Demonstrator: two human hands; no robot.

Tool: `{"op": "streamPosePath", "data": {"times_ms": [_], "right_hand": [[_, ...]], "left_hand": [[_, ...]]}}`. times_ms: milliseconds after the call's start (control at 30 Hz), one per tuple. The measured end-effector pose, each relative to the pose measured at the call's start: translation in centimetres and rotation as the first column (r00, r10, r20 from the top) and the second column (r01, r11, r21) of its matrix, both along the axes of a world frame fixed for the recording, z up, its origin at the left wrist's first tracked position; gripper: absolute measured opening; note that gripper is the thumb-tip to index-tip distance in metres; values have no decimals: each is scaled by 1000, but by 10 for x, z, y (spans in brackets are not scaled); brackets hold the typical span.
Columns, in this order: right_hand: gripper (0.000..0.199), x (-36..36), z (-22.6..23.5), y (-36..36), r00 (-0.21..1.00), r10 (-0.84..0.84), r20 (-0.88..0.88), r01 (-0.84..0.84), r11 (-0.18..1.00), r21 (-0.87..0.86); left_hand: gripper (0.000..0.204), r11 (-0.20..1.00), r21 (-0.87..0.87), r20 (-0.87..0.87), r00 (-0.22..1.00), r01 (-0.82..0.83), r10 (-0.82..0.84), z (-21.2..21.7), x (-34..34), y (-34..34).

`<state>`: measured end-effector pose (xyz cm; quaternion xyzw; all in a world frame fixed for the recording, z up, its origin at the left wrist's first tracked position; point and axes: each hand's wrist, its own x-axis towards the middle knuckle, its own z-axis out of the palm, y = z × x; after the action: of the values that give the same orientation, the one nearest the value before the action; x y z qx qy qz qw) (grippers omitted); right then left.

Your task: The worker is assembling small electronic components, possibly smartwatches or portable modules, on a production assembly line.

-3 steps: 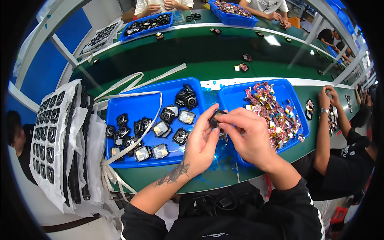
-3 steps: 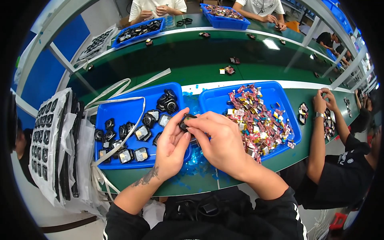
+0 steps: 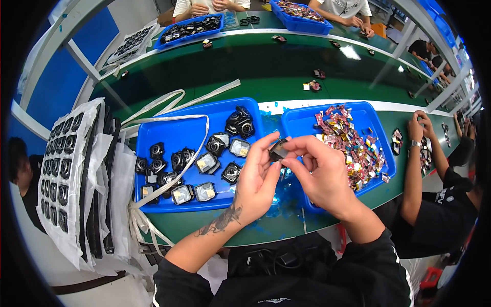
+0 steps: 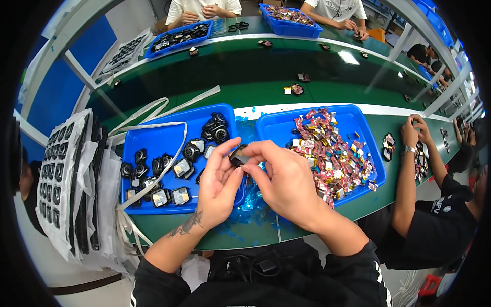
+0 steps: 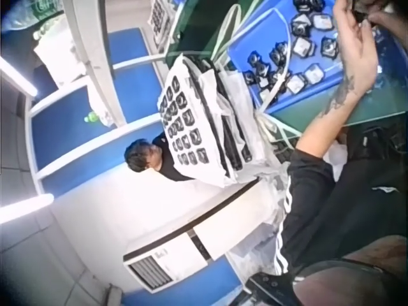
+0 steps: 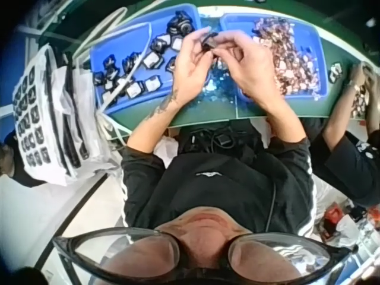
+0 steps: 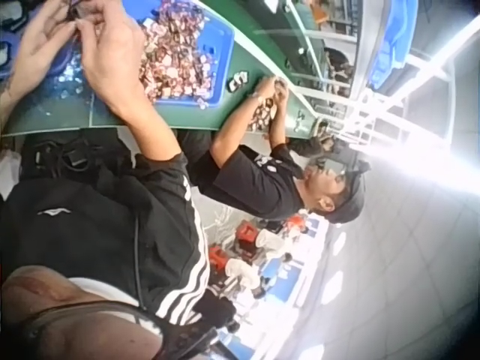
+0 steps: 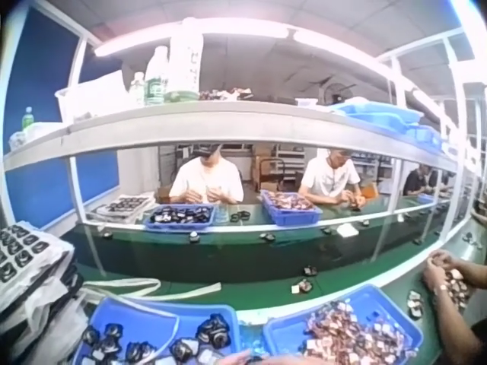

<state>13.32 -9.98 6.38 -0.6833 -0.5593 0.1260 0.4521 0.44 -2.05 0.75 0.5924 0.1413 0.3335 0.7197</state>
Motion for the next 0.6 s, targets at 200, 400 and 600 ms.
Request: {"op": "streamPosePath", "data": {"times_ms": [200,400,600], "right_hand": [[10,6,-6,2,998,12,64,-14,999,35],[5,9,-2,4,1000,-7,-17,5,993,-116],[6,11,2,4,998,39,43,-36,998,-50]], "left_hand": [[44,998,-48,48,998,42,-39,-3,3,-2],[44,999,-12,42,999,33,-32,-6,4,-2],[45,995,90,40,998,48,-52,-7,2,-3]]}}
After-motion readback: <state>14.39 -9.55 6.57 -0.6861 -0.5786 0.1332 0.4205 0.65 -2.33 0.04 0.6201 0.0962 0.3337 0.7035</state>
